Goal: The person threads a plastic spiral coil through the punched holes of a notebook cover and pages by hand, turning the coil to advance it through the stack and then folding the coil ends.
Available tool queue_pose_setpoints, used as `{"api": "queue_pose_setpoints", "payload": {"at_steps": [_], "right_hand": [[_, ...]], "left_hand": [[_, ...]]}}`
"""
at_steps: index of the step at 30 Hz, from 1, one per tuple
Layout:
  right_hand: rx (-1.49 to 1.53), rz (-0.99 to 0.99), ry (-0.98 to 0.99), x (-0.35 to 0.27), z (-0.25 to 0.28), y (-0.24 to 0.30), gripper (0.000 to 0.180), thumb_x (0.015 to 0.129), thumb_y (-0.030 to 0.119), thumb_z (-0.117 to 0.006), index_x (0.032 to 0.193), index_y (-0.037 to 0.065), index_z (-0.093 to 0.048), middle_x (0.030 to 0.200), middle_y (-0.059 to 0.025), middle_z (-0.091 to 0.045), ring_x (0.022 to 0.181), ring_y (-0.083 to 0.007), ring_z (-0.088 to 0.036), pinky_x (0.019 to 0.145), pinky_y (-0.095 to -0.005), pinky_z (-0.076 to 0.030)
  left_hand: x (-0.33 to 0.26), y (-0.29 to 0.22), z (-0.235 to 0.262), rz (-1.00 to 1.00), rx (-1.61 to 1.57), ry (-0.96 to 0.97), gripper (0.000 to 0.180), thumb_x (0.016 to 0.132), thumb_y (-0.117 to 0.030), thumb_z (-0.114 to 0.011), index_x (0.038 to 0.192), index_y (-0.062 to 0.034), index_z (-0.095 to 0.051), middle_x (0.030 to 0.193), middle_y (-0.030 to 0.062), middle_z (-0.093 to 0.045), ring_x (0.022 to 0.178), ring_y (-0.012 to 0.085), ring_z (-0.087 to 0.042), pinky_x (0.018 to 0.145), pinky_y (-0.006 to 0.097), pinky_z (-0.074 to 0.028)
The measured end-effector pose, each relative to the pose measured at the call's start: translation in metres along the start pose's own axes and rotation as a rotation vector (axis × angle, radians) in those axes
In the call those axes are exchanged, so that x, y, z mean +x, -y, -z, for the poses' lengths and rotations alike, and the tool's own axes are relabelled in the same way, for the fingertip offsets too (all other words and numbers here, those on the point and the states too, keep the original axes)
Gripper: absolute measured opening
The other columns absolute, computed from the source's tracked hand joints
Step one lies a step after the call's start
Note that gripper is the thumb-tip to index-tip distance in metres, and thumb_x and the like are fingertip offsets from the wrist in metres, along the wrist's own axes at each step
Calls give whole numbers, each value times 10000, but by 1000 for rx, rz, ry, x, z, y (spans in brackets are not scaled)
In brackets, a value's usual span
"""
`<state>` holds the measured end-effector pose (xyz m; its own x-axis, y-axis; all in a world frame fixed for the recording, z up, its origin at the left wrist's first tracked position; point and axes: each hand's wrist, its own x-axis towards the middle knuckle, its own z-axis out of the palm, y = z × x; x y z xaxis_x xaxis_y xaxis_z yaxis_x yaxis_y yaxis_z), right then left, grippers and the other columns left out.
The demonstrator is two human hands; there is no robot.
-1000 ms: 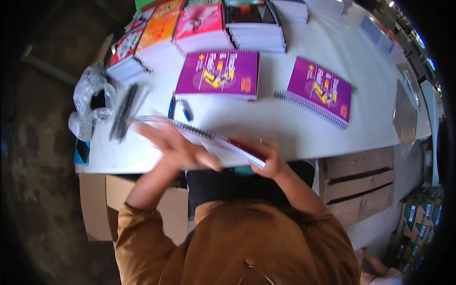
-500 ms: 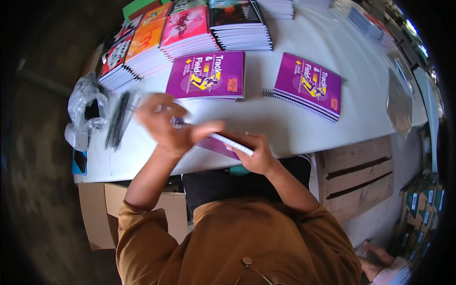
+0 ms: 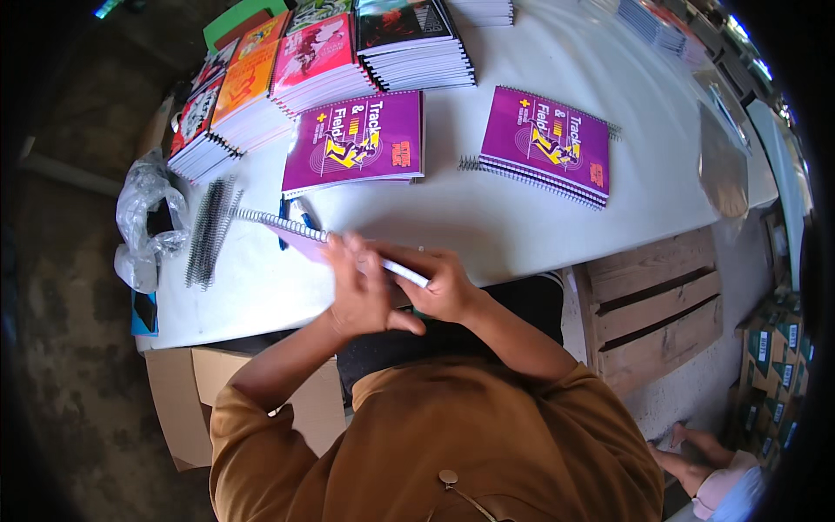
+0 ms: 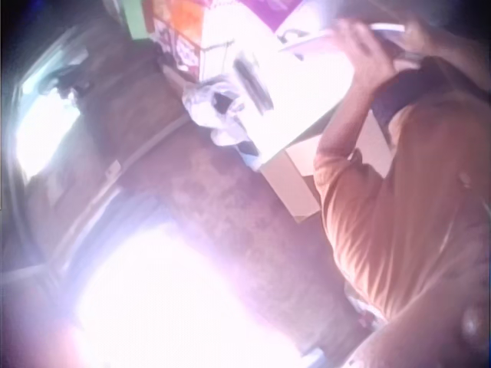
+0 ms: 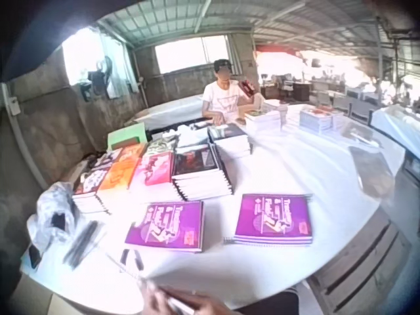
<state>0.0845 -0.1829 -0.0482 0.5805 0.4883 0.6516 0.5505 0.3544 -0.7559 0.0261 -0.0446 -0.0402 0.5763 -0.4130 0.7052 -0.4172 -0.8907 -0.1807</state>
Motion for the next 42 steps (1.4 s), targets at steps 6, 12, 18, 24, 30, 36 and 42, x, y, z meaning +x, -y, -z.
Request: {"api": "queue_pose_setpoints", "payload": {"at_steps": [6,12,18,24,30,36,42], "right_hand": [[-35,-69,113,-7,7,0,468,755,-52,-570,1206,70,-546,1098,-135,-616,958,-289,-617,788,-321,-498],[-123,15,36,-2,10,-3,521,719,-67,-541,1217,86,-541,1058,-113,-636,856,-292,-641,740,-337,-511],[-20,-139,15,-3,0,-2,398,761,52,-646,1150,29,-565,994,-135,-650,860,-265,-655,735,-321,-509],[-257,-34,140,-5,5,-4,524,724,89,-671,1226,123,-524,1031,-138,-628,838,-302,-628,711,-348,-507],[-71,-94,-19,6,21,-1,371,747,50,-634,1111,44,-561,902,-188,-635,805,-362,-613,659,-365,-497],[18,-230,31,-8,25,-8,164,754,23,-614,916,9,-592,815,-192,-621,757,-369,-599,643,-379,-477],[81,-289,104,-1,30,2,221,778,16,-602,998,10,-582,833,-176,-629,779,-346,-613,697,-336,-473]], "left_hand": [[21,46,-7,381,94,-326,1227,638,-871,-292,1405,56,-53,1406,324,-154,1325,482,-65,1014,635,24],[-9,6,3,-93,-3,-123,1028,749,-761,-367,1295,100,-227,1302,312,-269,1215,526,-235,974,690,-87],[-11,1,-14,-37,-216,37,1206,678,-830,-347,1354,134,-85,1423,326,-60,1319,492,-68,1047,596,-17],[52,29,14,82,96,-210,1067,760,-759,-301,1381,85,-96,1419,329,-94,1306,480,-120,1034,580,-60],[-8,-25,-7,38,-460,20,845,804,-637,-453,1373,-31,-305,1385,216,-304,1286,430,-265,1031,580,-119],[83,-6,46,121,-313,392,325,711,-85,-677,1029,-109,-619,1005,22,-604,986,173,-558,915,435,-322],[102,-5,57,180,-282,453,181,686,-125,-707,857,-112,-649,857,-3,-638,800,146,-613,909,409,-364]]}}
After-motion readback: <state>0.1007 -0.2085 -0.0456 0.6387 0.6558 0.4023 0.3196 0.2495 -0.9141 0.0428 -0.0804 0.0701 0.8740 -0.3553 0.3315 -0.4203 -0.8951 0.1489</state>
